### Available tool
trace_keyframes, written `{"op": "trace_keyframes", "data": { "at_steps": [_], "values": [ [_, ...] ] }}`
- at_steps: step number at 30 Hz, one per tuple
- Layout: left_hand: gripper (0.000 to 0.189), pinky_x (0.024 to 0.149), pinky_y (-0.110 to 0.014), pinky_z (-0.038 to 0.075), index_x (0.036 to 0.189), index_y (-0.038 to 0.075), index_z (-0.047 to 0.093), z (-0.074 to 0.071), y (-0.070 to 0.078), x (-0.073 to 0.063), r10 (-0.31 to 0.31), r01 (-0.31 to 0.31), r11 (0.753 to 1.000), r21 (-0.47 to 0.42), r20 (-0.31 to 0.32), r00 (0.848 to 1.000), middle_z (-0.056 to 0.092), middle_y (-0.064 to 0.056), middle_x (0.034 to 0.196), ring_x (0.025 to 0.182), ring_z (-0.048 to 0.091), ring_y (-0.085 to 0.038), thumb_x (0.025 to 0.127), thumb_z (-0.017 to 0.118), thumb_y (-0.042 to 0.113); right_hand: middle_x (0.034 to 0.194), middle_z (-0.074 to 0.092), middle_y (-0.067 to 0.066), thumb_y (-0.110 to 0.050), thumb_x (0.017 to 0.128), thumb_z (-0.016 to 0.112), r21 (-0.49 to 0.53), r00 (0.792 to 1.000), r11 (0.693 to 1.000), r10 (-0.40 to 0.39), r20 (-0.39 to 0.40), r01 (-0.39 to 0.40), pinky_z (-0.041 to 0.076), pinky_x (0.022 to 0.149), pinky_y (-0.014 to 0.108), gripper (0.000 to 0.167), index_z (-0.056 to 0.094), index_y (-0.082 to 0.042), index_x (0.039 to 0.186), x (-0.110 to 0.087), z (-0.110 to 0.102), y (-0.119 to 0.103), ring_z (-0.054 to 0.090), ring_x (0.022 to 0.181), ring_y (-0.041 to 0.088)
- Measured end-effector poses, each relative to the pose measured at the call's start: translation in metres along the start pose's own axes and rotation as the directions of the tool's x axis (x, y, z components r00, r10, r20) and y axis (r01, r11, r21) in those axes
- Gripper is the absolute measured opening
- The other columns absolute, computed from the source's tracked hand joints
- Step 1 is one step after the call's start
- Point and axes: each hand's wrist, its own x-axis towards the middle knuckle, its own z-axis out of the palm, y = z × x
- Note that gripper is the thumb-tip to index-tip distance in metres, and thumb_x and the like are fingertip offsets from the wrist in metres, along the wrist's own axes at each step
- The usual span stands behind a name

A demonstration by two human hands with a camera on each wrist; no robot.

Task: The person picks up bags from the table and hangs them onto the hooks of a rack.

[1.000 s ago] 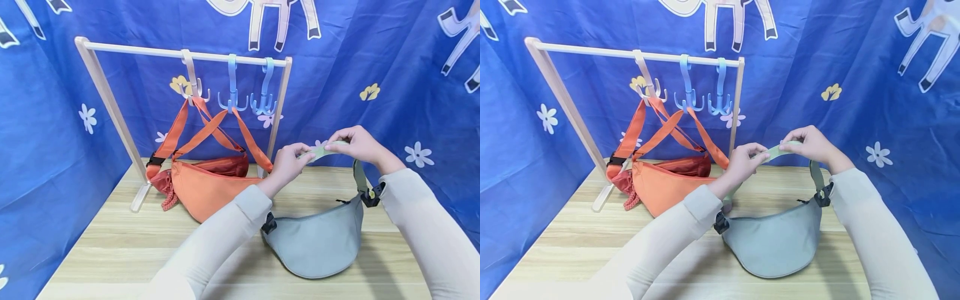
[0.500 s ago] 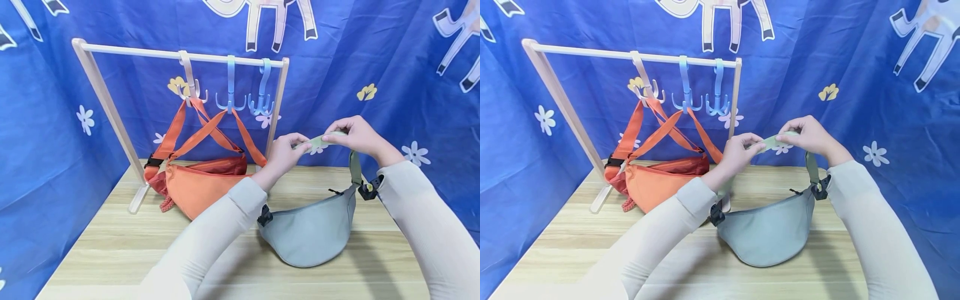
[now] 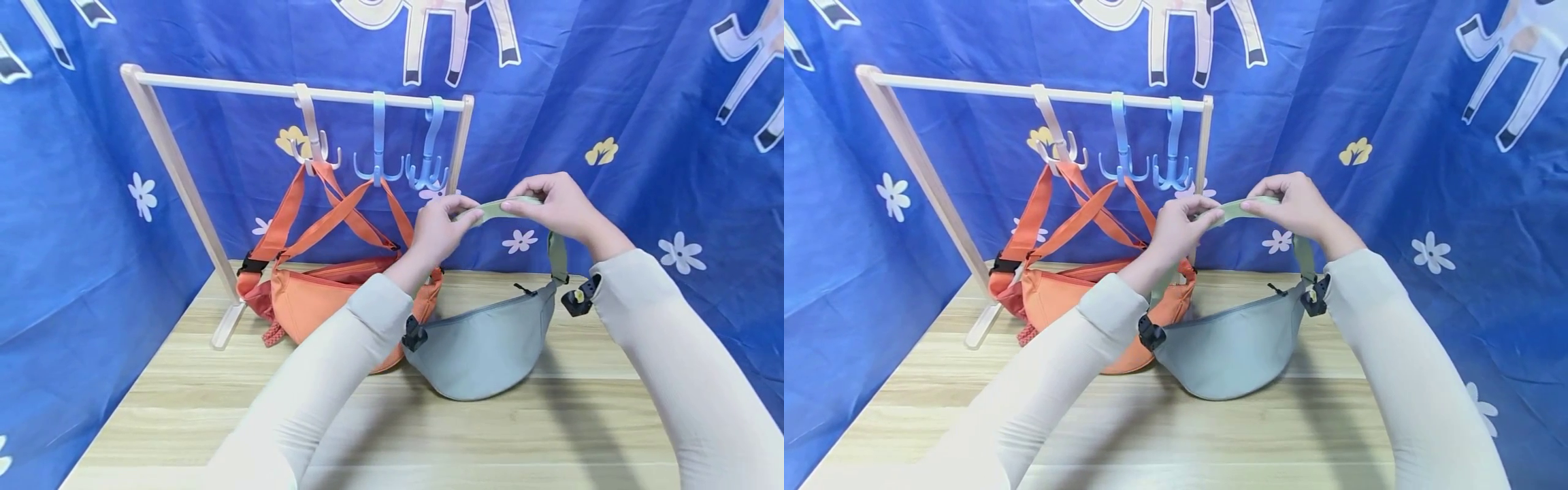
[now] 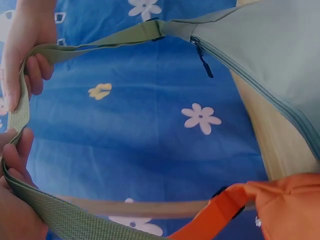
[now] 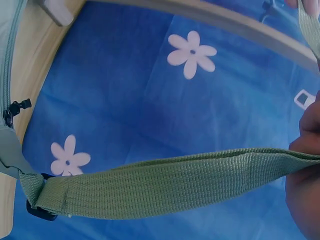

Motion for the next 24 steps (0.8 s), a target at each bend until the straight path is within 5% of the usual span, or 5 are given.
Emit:
{"op": "trace_keyframes", "data": {
  "at_steps": [9,15,24],
  "values": [
    [0.014,0.052,-0.024,0.043,0.094,0.009,0.073,-0.026,-0.002,0.008,-0.009,0.007,0.999,-0.034,-0.077,0.997,0.07,-0.001,0.082,0.061,0.055,-0.014,0.091,0.067,0.021,0.064,0.058,0.008,-0.026,0.086,0.073,-0.001,0.995,1.0,-0.011,-0.099,0.011,0.035,0.054,0.028,0.021,0.074,-0.006,0.09,0.018,0.019,-0.019,0.042,0.055,0.017],
    [0.015,0.048,-0.027,0.048,0.096,0.007,0.072,-0.039,-0.003,0.013,-0.054,0.044,0.995,-0.088,-0.109,0.993,0.069,-0.003,0.081,0.058,0.059,-0.021,0.092,0.066,0.021,0.074,0.066,0.005,-0.03,0.086,0.072,-0.048,0.987,0.998,-0.037,-0.153,0.03,0.039,0.054,0.028,0.023,0.074,-0.008,0.092,0.031,0.032,-0.032,0.049,0.06,0.021],
    [0.016,0.049,-0.026,0.05,0.095,0.008,0.072,-0.056,-0.005,0.018,-0.059,0.05,0.997,-0.05,-0.203,0.977,0.07,-0.004,0.081,0.06,0.06,-0.021,0.091,0.066,0.021,0.08,0.067,0.006,-0.027,0.089,0.069,-0.076,0.976,0.996,-0.058,-0.211,0.043,0.037,0.056,0.028,0.02,0.074,-0.008,0.095,0.048,0.049,-0.049,0.049,0.063,0.019]
  ]
}}
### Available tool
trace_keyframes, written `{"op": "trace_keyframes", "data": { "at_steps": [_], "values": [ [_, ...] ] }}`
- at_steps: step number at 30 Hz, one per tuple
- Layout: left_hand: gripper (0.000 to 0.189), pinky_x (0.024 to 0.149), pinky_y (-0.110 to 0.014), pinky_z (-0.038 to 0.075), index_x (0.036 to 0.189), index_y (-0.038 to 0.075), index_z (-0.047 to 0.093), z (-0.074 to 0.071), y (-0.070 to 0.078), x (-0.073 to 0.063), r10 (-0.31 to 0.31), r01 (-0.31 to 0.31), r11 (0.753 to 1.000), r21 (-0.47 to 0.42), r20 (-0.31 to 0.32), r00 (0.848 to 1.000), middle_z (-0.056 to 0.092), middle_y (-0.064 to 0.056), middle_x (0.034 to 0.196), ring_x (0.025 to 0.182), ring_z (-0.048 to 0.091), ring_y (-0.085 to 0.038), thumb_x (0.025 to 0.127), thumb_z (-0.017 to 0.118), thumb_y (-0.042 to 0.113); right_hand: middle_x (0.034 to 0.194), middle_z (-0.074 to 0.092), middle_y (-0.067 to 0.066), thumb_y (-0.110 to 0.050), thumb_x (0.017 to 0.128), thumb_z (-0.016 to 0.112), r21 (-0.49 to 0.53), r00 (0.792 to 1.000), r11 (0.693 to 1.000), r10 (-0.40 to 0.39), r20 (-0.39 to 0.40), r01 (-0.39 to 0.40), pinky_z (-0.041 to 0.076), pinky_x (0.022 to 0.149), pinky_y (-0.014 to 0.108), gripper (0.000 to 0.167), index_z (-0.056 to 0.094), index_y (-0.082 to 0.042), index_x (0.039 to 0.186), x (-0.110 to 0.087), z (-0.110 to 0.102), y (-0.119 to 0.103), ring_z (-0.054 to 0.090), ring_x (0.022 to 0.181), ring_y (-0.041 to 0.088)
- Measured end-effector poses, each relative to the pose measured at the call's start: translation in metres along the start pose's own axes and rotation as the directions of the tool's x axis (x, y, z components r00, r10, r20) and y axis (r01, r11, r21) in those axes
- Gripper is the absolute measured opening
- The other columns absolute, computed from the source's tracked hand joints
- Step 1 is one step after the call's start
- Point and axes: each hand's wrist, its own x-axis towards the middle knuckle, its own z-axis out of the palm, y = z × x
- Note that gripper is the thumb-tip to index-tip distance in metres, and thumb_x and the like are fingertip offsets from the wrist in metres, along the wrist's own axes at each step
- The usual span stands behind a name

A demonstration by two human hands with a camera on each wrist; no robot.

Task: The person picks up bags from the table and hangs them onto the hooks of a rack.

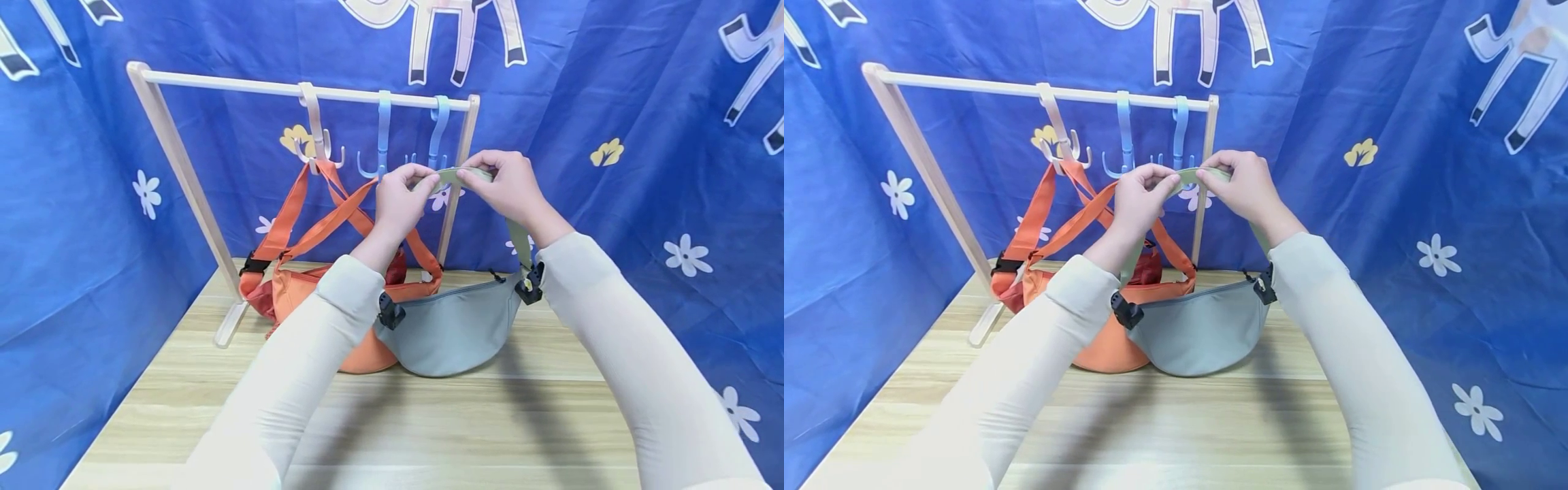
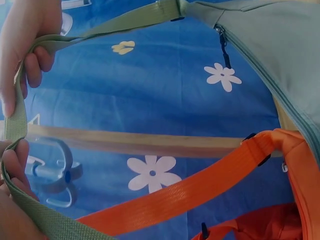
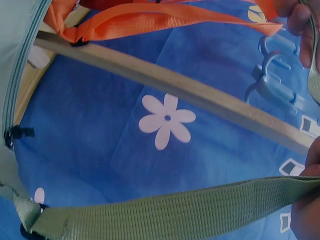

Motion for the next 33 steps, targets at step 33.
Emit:
{"op": "trace_keyframes", "data": {
  "at_steps": [33],
  "values": [
    [0.018,0.049,-0.024,0.049,0.096,0.006,0.074,-0.024,-0.004,0.013,0.005,-0.004,1.0,0.005,-0.233,0.973,0.07,-0.005,0.081,0.047,0.059,-0.014,0.09,0.068,0.022,0.093,0.067,0.004,-0.024,0.094,0.061,-0.029,0.984,0.997,0.063,-0.168,-0.069,0.04,0.068,0.029,0.022,0.073,-0.012,0.107,0.018,0.052,-0.027,0.052,0.078,0.016]
  ]
}}
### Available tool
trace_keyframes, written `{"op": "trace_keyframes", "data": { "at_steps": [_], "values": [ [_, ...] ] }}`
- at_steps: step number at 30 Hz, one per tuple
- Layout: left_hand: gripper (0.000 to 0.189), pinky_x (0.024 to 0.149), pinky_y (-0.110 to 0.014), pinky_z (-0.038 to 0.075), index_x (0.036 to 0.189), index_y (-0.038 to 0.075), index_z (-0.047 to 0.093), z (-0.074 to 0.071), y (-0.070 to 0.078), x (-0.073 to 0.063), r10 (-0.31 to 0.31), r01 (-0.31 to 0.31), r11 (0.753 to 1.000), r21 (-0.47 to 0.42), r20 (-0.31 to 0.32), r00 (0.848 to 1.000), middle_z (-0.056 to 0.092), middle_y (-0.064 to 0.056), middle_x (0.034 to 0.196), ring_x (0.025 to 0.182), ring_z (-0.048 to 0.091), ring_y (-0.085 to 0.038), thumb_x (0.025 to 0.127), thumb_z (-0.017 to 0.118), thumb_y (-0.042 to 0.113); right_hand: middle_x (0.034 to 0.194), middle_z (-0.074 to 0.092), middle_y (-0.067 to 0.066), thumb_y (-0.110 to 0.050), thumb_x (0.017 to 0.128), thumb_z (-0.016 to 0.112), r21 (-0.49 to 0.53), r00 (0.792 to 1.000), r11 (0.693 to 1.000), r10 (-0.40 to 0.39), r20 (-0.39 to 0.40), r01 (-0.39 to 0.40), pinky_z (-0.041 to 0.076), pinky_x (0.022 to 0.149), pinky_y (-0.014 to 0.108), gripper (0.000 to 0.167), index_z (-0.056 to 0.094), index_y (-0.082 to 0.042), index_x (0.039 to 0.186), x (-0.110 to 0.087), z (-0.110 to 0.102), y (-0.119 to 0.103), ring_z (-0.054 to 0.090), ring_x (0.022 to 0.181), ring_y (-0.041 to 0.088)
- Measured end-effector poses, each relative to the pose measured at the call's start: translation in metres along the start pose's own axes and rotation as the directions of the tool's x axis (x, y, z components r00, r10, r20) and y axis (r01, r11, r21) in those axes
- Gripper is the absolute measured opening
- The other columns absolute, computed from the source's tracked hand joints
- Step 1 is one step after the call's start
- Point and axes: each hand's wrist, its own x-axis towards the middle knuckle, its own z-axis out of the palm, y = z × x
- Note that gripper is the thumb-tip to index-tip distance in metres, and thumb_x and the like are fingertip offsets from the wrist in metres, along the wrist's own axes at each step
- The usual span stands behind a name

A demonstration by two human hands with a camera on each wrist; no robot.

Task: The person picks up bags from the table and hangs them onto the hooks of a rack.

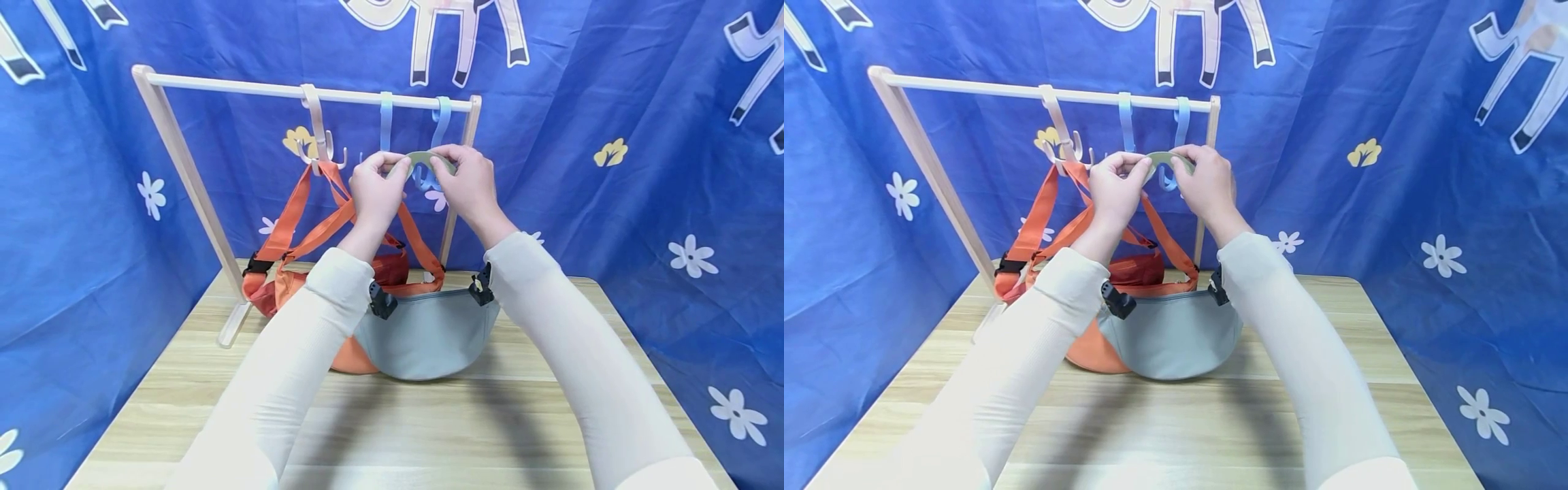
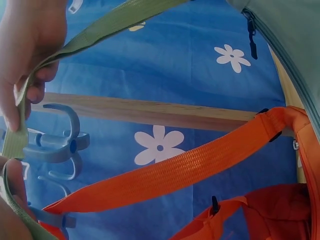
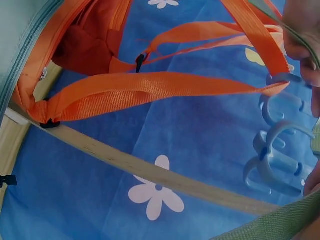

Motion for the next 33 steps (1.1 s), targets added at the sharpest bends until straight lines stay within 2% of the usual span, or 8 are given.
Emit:
{"op": "trace_keyframes", "data": {
  "at_steps": [6,12,15,21,28,33],
  "values": [
    [0.02,0.051,-0.024,0.05,0.098,0.008,0.074,-0.001,-0.004,-0.001,-0.033,0.032,0.999,0.023,0.011,0.999,0.069,-0.003,0.08,0.049,0.061,-0.017,0.09,0.067,0.025,0.101,0.068,0.004,-0.026,0.095,0.06,-0.034,0.998,0.998,0.061,0.028,-0.06,0.046,0.072,0.032,0.024,0.072,-0.013,0.111,-0.003,0.004,-0.002,0.058,0.084,0.016],
    [0.019,0.048,-0.025,0.047,0.096,0.009,0.074,-0.001,-0.007,-0.006,-0.046,0.045,0.998,0.049,0.025,0.999,0.069,-0.001,0.078,0.05,0.062,-0.018,0.089,0.067,0.025,0.105,0.067,0.004,-0.028,0.095,0.059,-0.059,0.996,0.995,0.08,0.05,-0.077,0.047,0.072,0.033,0.024,0.072,-0.015,0.112,-0.009,0.008,0.002,0.06,0.085,0.017],
    [0.019,0.048,-0.025,0.046,0.096,0.011,0.075,-0.001,-0.01,-0.008,-0.053,0.05,0.996,0.077,0.027,0.998,0.07,0.0,0.078,0.05,0.061,-0.015,0.089,0.067,0.027,0.106,0.066,0.005,-0.028,0.095,0.059,-0.081,0.996,0.994,0.071,0.058,-0.067,0.047,0.071,0.034,0.025,0.072,-0.016,0.112,-0.013,0.009,0.005,0.06,0.085,0.018],
    [0.02,0.054,-0.026,0.049,0.098,0.013,0.075,-0.001,-0.017,-0.013,-0.073,0.065,0.992,0.107,0.072,0.995,0.07,0.001,0.08,0.055,0.063,-0.012,0.089,0.067,0.029,0.1,0.066,0.005,-0.027,0.095,0.06,-0.101,0.998,0.994,0.046,0.052,-0.041,0.046,0.068,0.036,0.023,0.073,-0.015,0.109,-0.02,0.013,0.011,0.059,0.082,0.018],
    [0.021,0.058,-0.027,0.045,0.096,0.015,0.075,-0.003,-0.024,-0.016,-0.063,0.042,0.974,0.224,0.09,0.994,0.069,0.001,0.08,0.069,0.062,-0.01,0.088,0.068,0.033,0.092,0.068,-0.003,-0.034,0.093,0.06,-0.135,0.998,0.99,0.048,0.042,-0.042,0.047,0.063,0.035,0.024,0.072,-0.021,0.11,-0.028,0.016,0.022,0.059,0.075,0.013],
    [0.019,0.063,-0.027,0.049,0.094,0.012,0.074,-0.006,-0.029,-0.018,-0.038,0.014,0.982,0.191,0.121,0.992,0.069,-0.001,0.084,0.075,0.063,-0.012,0.087,0.07,0.029,0.09,0.07,-0.003,-0.036,0.091,0.064,-0.122,1.0,0.992,0.018,0.008,-0.017,0.048,0.064,0.035,0.027,0.071,-0.02,0.11,-0.035,0.014,0.029,0.063,0.077,0.012]
  ]
}}
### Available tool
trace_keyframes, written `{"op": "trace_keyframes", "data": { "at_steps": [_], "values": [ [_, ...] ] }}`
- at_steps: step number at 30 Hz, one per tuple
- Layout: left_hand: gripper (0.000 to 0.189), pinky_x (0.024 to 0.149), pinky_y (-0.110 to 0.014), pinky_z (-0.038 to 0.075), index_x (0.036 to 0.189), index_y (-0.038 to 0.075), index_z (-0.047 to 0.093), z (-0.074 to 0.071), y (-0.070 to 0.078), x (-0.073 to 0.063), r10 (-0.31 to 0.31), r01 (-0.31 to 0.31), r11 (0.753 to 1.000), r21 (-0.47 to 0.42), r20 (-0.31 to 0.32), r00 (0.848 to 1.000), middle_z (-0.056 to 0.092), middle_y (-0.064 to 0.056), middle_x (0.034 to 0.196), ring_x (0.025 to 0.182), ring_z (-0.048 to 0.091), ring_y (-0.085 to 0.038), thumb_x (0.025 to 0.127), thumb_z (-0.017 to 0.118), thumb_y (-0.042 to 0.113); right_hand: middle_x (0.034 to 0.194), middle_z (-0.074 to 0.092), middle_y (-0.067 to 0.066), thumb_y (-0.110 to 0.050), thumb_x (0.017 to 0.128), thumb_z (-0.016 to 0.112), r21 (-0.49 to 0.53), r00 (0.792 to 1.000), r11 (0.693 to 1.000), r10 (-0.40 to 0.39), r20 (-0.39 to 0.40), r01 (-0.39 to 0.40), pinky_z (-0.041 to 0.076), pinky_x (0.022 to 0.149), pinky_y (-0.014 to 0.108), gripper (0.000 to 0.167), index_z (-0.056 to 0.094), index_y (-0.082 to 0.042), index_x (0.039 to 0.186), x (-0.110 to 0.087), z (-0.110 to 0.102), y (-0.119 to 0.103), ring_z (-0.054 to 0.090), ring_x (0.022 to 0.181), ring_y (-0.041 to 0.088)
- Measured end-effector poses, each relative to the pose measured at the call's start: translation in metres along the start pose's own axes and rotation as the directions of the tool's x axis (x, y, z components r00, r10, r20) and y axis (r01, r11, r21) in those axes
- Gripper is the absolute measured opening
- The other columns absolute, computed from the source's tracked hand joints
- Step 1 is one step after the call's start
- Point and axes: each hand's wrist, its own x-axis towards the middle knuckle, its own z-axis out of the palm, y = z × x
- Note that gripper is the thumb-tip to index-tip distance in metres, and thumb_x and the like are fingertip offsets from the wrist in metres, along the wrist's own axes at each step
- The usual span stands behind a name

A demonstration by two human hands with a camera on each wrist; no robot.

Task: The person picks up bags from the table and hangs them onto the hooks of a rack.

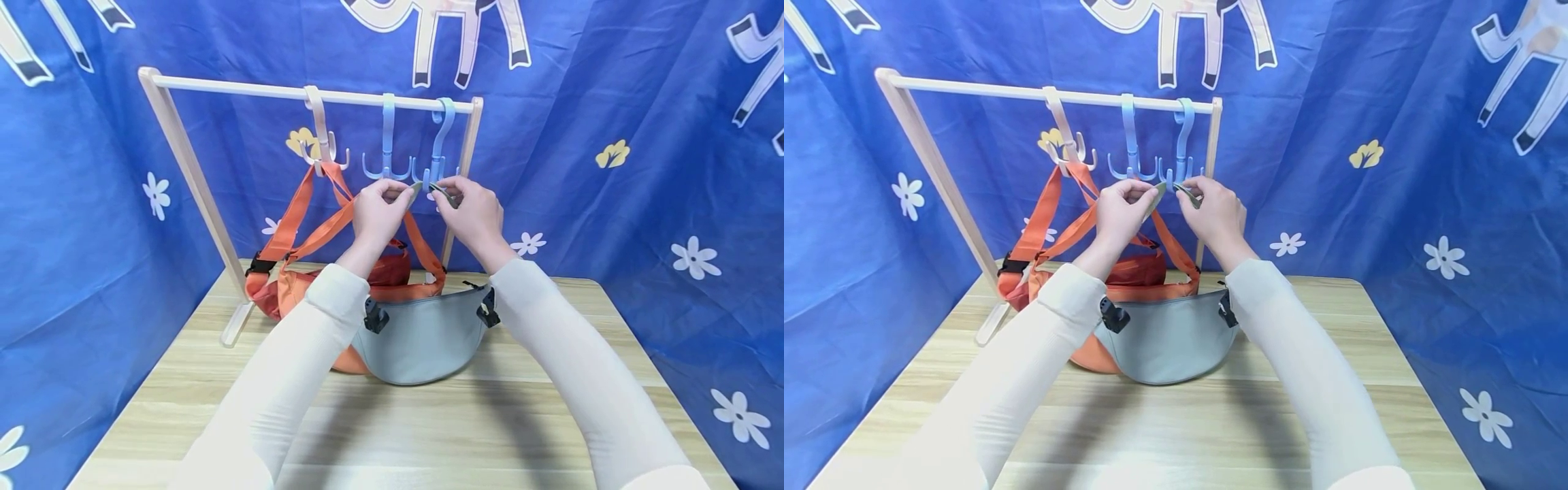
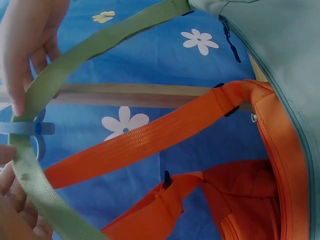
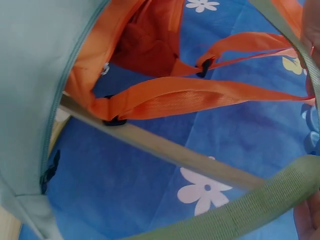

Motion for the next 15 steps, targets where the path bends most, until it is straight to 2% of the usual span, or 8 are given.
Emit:
{"op": "trace_keyframes", "data": {
  "at_steps": [8,15],
  "values": [
    [0.019,0.074,-0.029,0.051,0.096,0.006,0.073,-0.01,-0.007,-0.004,0.055,-0.054,0.998,-0.031,0.022,0.998,0.07,-0.007,0.088,0.079,0.065,-0.017,0.086,0.072,0.022,0.094,0.071,-0.002,-0.046,0.089,0.063,0.018,1.0,1.0,0.002,0.002,-0.002,0.048,0.075,0.038,0.037,0.069,-0.019,0.112,-0.009,-0.005,0.015,0.066,0.083,0.013],
    [0.018,0.074,-0.029,0.051,0.095,0.005,0.073,-0.024,-0.013,-0.007,0.068,-0.067,0.997,-0.036,0.016,0.998,0.07,-0.008,0.087,0.078,0.065,-0.018,0.086,0.073,0.02,0.095,0.07,-0.004,-0.045,0.09,0.062,0.015,0.999,0.999,0.03,0.021,-0.031,0.046,0.076,0.042,0.034,0.069,-0.019,0.111,-0.017,-0.016,0.026,0.065,0.085,0.014]
  ]
}}
